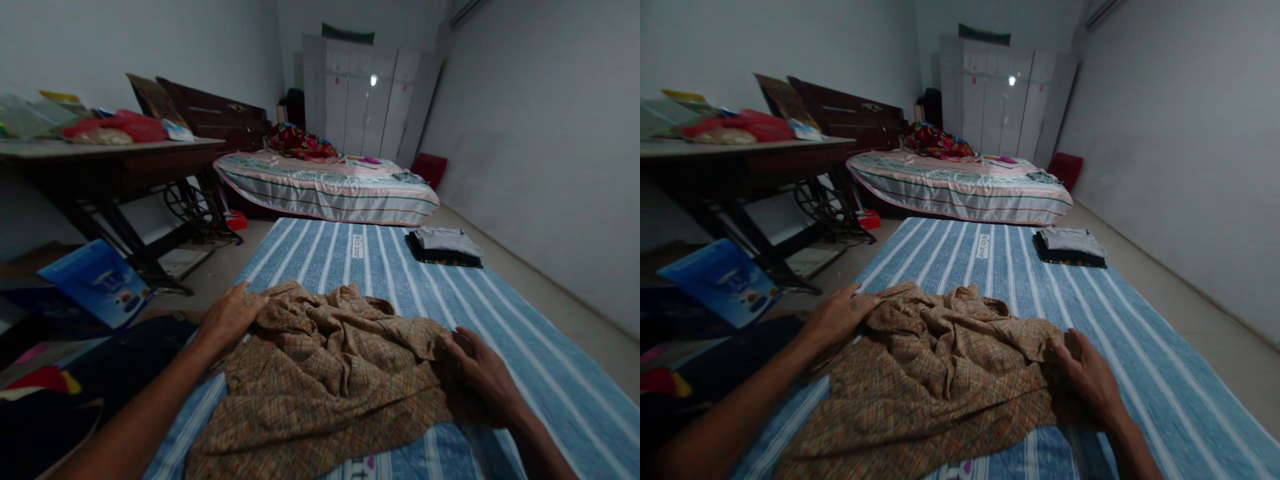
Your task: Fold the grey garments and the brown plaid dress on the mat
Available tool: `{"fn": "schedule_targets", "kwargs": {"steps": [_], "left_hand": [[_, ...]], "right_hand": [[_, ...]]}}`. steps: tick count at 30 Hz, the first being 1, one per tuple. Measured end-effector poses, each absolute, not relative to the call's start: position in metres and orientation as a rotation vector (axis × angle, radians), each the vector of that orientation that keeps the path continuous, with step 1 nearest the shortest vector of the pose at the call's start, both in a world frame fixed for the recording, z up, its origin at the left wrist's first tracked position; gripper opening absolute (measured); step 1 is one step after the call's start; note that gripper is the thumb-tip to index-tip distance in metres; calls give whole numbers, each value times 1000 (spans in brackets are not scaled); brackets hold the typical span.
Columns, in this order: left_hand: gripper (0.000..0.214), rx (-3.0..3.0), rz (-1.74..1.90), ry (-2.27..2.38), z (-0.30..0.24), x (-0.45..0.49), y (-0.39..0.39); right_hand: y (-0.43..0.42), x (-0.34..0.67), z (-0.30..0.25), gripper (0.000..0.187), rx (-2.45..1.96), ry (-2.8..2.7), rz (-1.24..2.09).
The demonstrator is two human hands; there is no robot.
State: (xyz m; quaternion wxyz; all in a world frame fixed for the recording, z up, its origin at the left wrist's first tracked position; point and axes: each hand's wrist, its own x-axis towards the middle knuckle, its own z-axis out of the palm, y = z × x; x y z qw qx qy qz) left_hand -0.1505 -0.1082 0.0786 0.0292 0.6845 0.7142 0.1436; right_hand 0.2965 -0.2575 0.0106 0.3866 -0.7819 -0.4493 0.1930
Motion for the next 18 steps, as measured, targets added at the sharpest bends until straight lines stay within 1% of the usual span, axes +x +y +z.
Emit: {"fn": "schedule_targets", "kwargs": {"steps": [3,7,9,11,12,16,18], "left_hand": [[71,2249,341,2102,64,-142,-98],[72,2320,174,1998,53,-127,-90],[69,2376,104,1933,51,-121,-89],[66,2415,38,1910,50,-115,-89],[63,2422,-5,1919,50,-112,-89],[36,2391,-187,1978,54,-107,-91],[30,2386,-194,1970,57,-108,-92]], "right_hand": [[-254,277,13,63,-2050,-1401,506],[-246,257,10,61,-2249,-1722,339],[-241,251,7,48,-2329,-1853,257],[-238,247,6,29,-2383,-1937,229],[-236,246,6,25,-2396,-1959,222],[-235,247,6,30,-2304,-2001,199],[-236,250,5,28,-2263,-1975,189]]}}
